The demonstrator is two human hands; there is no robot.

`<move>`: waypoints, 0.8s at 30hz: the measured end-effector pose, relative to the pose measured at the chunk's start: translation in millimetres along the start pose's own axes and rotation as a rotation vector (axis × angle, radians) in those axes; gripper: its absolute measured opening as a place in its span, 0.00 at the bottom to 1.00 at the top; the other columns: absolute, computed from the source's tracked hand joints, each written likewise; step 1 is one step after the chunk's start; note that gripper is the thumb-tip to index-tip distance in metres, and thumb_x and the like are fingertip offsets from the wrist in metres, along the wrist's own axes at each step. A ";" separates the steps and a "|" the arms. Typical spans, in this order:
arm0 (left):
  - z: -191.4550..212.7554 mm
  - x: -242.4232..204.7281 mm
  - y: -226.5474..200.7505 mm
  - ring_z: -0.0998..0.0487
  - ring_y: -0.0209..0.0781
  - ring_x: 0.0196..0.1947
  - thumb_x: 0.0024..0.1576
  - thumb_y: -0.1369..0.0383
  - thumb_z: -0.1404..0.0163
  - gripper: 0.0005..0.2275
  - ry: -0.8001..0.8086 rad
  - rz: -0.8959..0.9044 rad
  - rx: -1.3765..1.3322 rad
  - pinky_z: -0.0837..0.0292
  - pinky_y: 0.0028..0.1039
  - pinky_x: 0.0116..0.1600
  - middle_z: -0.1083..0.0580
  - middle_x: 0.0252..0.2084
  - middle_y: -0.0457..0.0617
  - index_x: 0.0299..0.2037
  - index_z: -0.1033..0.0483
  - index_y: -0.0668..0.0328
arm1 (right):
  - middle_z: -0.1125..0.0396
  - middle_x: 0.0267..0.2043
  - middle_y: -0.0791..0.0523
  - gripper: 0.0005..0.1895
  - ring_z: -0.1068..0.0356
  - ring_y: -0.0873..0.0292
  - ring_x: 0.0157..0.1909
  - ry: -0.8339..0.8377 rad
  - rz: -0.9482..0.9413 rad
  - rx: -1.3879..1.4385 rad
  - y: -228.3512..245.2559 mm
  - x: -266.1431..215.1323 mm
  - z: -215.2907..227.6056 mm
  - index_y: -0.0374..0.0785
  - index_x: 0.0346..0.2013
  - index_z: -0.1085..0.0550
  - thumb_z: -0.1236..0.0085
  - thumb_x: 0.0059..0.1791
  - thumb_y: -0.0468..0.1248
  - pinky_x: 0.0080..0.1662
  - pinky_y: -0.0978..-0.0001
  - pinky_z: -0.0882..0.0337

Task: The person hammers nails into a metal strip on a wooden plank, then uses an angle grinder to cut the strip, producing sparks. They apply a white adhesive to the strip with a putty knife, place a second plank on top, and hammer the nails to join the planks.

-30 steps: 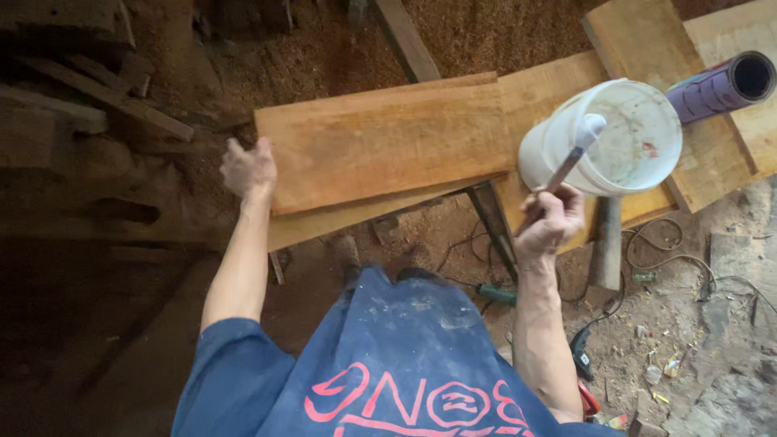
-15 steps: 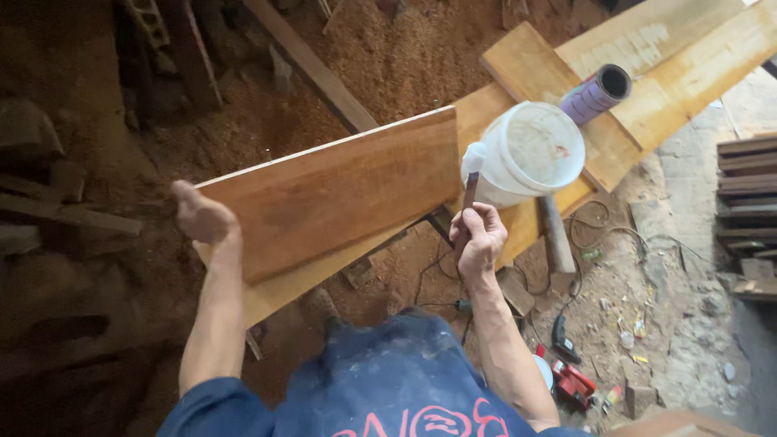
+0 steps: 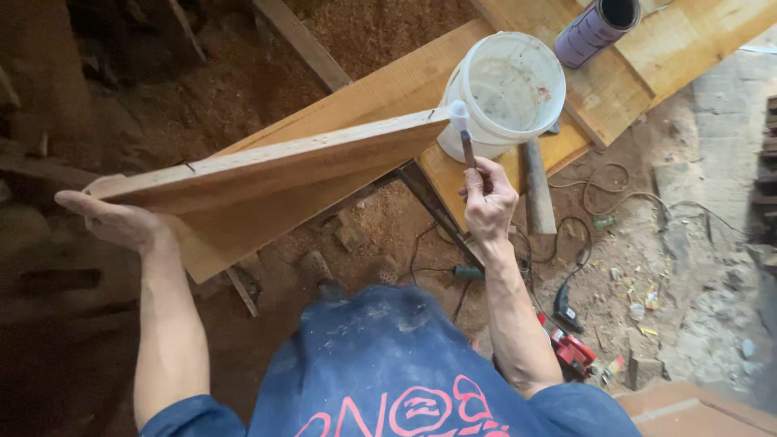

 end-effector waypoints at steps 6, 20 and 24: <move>-2.4 -20.3 -41.8 0.21 0.45 0.54 0.61 0.32 0.77 0.43 0.099 -0.011 0.165 0.30 0.38 0.62 0.21 0.51 0.54 0.54 0.21 0.66 | 0.28 0.34 0.52 0.09 0.29 0.54 0.34 0.088 0.324 -0.362 1.1 27.2 10.8 0.35 0.51 0.22 0.40 0.56 0.32 0.36 0.63 0.29; 4.2 -8.0 -17.4 0.25 0.41 0.48 0.65 0.36 0.65 0.35 0.210 0.027 -0.076 0.26 0.35 0.57 0.25 0.47 0.52 0.47 0.25 0.68 | 0.27 0.44 0.50 0.11 0.24 0.47 0.44 0.175 0.438 -0.500 24.6 53.2 31.9 0.42 0.50 0.21 0.42 0.54 0.28 0.44 0.58 0.25; 5.4 -8.0 -14.9 0.26 0.38 0.46 0.66 0.35 0.68 0.36 0.225 -0.002 -0.024 0.28 0.32 0.54 0.26 0.45 0.51 0.45 0.24 0.67 | 0.27 0.46 0.50 0.10 0.24 0.49 0.46 0.191 0.440 -0.483 32.9 65.1 33.8 0.42 0.50 0.21 0.42 0.56 0.29 0.45 0.60 0.24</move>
Point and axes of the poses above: each hand's wrist, its own x-axis towards the middle knuckle, its own z-axis out of the back of the hand, y = z × x, the point moved 6 cm from there along x, towards the middle knuckle
